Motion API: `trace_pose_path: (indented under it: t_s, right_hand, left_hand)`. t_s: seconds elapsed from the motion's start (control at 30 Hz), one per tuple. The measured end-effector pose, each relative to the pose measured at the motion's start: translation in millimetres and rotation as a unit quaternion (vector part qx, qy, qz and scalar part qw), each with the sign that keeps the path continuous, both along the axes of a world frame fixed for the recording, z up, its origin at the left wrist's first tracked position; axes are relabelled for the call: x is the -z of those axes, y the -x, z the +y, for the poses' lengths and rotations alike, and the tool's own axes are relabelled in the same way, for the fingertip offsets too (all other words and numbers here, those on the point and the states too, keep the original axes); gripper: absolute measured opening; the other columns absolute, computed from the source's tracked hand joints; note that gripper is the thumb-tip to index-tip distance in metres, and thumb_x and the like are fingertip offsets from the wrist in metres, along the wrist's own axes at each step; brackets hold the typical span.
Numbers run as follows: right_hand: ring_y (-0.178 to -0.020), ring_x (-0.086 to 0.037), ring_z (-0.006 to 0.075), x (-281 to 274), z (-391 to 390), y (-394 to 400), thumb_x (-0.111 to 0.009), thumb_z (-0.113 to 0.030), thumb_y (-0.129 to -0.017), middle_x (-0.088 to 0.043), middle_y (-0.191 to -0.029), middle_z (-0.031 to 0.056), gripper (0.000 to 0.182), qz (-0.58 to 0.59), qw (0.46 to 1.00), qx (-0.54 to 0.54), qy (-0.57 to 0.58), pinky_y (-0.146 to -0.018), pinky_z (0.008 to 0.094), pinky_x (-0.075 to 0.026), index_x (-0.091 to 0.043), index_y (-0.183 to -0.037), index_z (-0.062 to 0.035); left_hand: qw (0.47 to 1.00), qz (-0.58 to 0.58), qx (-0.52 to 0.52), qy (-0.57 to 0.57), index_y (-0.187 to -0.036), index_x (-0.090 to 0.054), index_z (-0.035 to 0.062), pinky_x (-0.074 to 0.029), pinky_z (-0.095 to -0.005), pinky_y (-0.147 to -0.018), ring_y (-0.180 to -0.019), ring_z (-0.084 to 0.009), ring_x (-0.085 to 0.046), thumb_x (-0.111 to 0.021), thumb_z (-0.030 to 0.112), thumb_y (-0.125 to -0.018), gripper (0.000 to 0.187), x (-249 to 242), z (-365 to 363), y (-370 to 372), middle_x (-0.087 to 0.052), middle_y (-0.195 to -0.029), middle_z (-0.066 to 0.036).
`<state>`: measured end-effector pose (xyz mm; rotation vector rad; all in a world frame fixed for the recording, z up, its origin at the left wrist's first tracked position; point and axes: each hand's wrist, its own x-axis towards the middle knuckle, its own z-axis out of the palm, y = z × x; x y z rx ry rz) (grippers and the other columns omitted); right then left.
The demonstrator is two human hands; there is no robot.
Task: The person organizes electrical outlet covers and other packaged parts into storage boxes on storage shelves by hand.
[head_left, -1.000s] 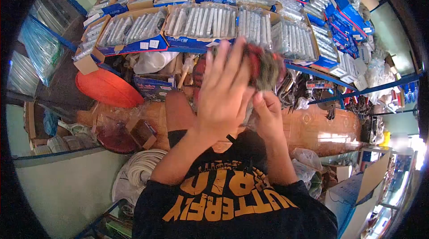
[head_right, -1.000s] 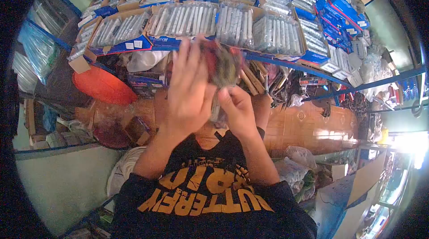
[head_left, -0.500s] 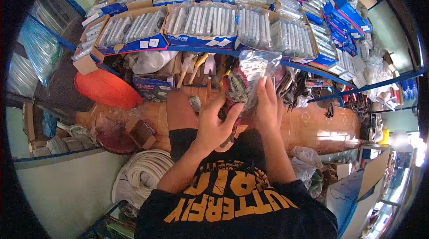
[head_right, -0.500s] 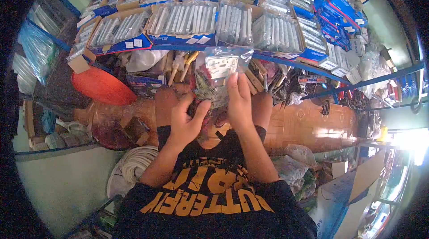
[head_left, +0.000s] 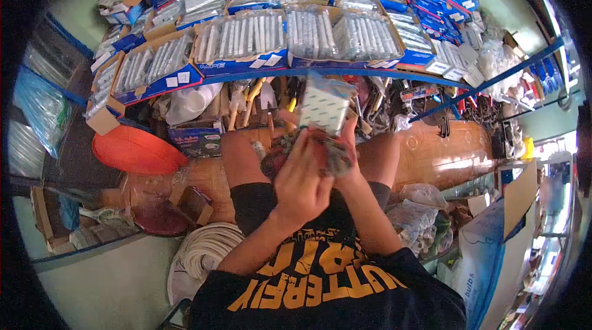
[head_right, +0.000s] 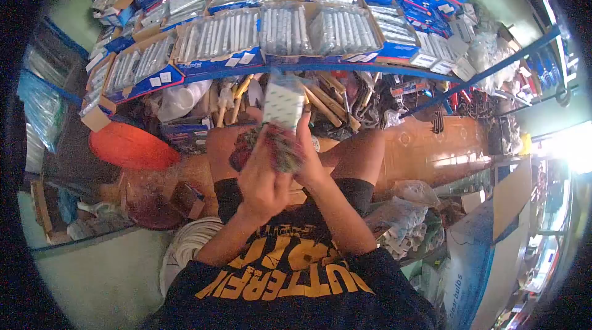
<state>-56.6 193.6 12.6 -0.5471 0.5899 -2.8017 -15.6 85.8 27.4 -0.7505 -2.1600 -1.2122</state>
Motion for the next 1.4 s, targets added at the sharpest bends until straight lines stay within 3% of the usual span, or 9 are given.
trace_pose_path:
  t_s: [0.03,0.13,0.23,0.67,0.83,1.03,1.1,1.23,1.4]
  right_hand:
    - [-0.128,-0.040,0.0279,2,2,0,-0.026,-0.059,-0.095,-0.037,-0.142,0.0171,0.074,0.043,0.970,-0.085,0.224,-0.110,0.0381,-0.028,-0.023,-0.143,-0.0026]
    - [-0.126,-0.043,0.0260,2,26,-12,-0.033,-0.053,-0.095,-0.041,-0.140,0.0134,0.066,-0.038,0.989,-0.018,0.138,-0.108,0.0389,-0.031,-0.032,-0.140,-0.0052]
    - [-0.131,-0.038,0.0221,-9,31,-26,-0.027,-0.048,-0.099,-0.037,-0.144,0.0089,0.060,-0.139,0.955,0.172,-0.199,-0.110,0.0368,-0.029,-0.031,-0.142,-0.0070]
    - [-0.132,-0.036,0.0285,-23,44,12,-0.032,-0.050,-0.097,-0.034,-0.146,0.0125,0.061,-0.015,0.994,0.013,0.109,-0.110,0.0421,-0.029,-0.032,-0.141,-0.0079]
    - [-0.127,-0.042,0.0222,-5,23,-1,-0.033,-0.048,-0.098,-0.042,-0.140,0.0089,0.058,-0.200,0.964,0.080,-0.154,-0.107,0.0389,-0.033,-0.032,-0.141,-0.0102]
    - [-0.126,-0.041,0.0229,30,1,-17,-0.031,-0.046,-0.099,-0.045,-0.134,0.0083,0.056,-0.224,0.970,-0.043,-0.084,-0.108,0.0358,-0.030,-0.031,-0.142,-0.0099]
    - [-0.128,-0.040,0.0224,40,8,-8,-0.030,-0.045,-0.100,-0.043,-0.136,0.0095,0.056,-0.150,0.928,0.101,-0.325,-0.109,0.0372,-0.028,-0.030,-0.142,-0.0085]
    - [-0.126,-0.041,0.0222,-17,23,19,-0.040,-0.040,-0.098,-0.043,-0.135,0.0105,0.057,-0.185,0.977,0.093,-0.056,-0.106,0.0357,-0.033,-0.027,-0.143,-0.0083]
    - [-0.116,-0.049,0.0223,-7,29,37,-0.046,-0.036,-0.096,-0.048,-0.126,0.0104,0.048,-0.189,0.920,0.174,-0.297,-0.100,0.0346,-0.038,-0.037,-0.134,-0.0083]
  left_hand:
    - [1.000,-0.001,0.005,0.000,-0.110,-0.056,-0.0096,-0.045,-0.0429,-0.092,-0.113,-0.0426,-0.053,-0.054,0.017,-0.089,0.034,-2,5,-2,-0.054,-0.120,-0.027]
    - [0.984,-0.047,0.052,0.162,-0.128,-0.043,-0.0111,-0.014,-0.0558,-0.110,-0.136,-0.0448,-0.022,-0.042,0.032,-0.092,0.056,-5,17,2,-0.028,-0.144,-0.029]
    - [0.987,-0.045,0.010,0.157,-0.133,-0.037,-0.0106,-0.013,-0.0544,-0.111,-0.137,-0.0451,-0.019,-0.043,0.032,-0.092,0.059,-17,28,28,-0.023,-0.146,-0.029]
    - [0.967,-0.096,0.078,0.223,-0.130,-0.040,-0.0108,-0.014,-0.0570,-0.110,-0.139,-0.0418,-0.016,-0.052,0.024,-0.086,0.057,-19,37,26,-0.021,-0.149,-0.023]
    - [0.990,-0.093,-0.010,0.103,-0.132,-0.038,-0.0098,-0.013,-0.0569,-0.110,-0.138,-0.0431,-0.016,-0.050,0.024,-0.088,0.057,-22,19,56,-0.021,-0.147,-0.028]
    - [0.993,-0.120,-0.002,0.024,-0.138,-0.031,-0.0049,-0.013,-0.0517,-0.111,-0.136,-0.0460,-0.018,-0.039,0.023,-0.096,0.051,-28,-4,84,-0.016,-0.147,-0.031]
    - [0.982,-0.173,0.033,0.064,-0.139,-0.028,-0.0048,-0.010,-0.0521,-0.112,-0.138,-0.0443,-0.014,-0.040,0.025,-0.096,0.054,-9,2,67,-0.014,-0.148,-0.030]
    - [0.973,-0.208,0.101,-0.009,-0.140,-0.020,-0.0091,-0.007,-0.0501,-0.113,-0.139,-0.0453,-0.008,-0.050,0.013,-0.089,0.063,3,28,29,-0.013,-0.148,-0.030]
    - [0.981,-0.183,0.042,0.046,-0.138,-0.023,-0.0107,-0.014,-0.0513,-0.111,-0.136,-0.0490,-0.014,-0.054,0.011,-0.087,0.063,22,27,22,-0.017,-0.146,-0.031]
